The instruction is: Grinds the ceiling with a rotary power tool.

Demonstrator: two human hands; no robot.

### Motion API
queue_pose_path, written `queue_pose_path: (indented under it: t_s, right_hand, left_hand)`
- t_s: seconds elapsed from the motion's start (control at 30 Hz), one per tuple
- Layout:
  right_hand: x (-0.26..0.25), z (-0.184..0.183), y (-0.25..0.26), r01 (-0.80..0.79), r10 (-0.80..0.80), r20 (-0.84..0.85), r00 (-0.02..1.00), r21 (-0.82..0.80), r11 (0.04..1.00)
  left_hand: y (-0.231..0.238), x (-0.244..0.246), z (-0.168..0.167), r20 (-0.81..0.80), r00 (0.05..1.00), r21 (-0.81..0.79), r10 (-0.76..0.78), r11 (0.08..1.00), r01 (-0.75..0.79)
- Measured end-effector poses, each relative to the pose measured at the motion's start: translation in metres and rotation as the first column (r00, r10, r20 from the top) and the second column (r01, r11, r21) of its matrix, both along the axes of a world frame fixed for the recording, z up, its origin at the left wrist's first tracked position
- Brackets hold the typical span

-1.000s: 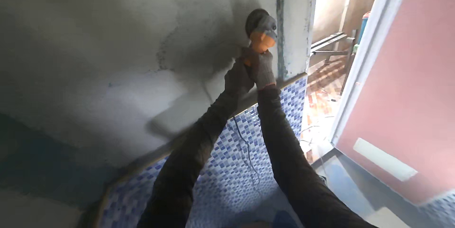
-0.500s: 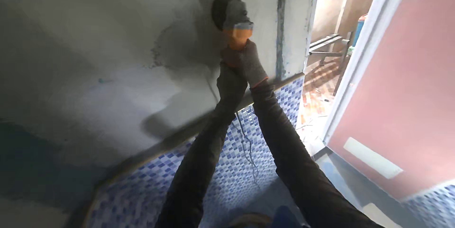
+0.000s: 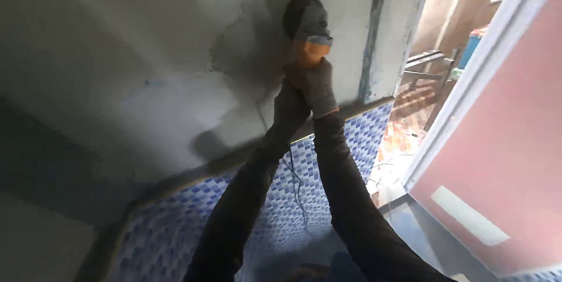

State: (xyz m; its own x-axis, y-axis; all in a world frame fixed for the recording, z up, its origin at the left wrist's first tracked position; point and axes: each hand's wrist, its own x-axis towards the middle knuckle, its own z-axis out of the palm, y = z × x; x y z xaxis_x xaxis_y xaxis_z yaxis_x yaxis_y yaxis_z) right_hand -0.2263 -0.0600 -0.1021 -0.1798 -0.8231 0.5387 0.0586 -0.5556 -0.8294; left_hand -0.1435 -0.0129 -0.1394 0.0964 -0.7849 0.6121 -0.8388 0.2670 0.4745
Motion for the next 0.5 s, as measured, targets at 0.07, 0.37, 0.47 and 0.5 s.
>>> queue_pose_path:
  t_s: [0.07, 0.37, 0.47, 0.5]
  right_hand:
    - [-0.002, -0.005, -0.004, 0.032, -0.034, 0.061, 0.998, 0.037, 0.999]
    - [-0.004, -0.005, 0.016, -0.018, 0.014, -0.152, 0.988, -0.024, 1.0]
    - [-0.014, -0.042, 0.053, -0.048, 0.058, -0.106, 0.993, 0.086, 0.995]
    - [-0.014, -0.051, 0.058, -0.04, 0.049, -0.072, 0.996, 0.133, 0.99]
  left_hand:
    - [0.0, 0.001, 0.002, 0.017, 0.999, 0.036, -0.034, 0.999, 0.033]
    - [0.004, -0.007, -0.018, -0.035, 0.997, 0.028, 0.065, 0.998, -0.064]
    - [0.007, -0.004, -0.022, -0.066, 0.998, 0.08, 0.014, 0.997, -0.008]
    - [0.008, -0.002, -0.023, -0.053, 0.999, 0.103, 0.01, 0.995, -0.004]
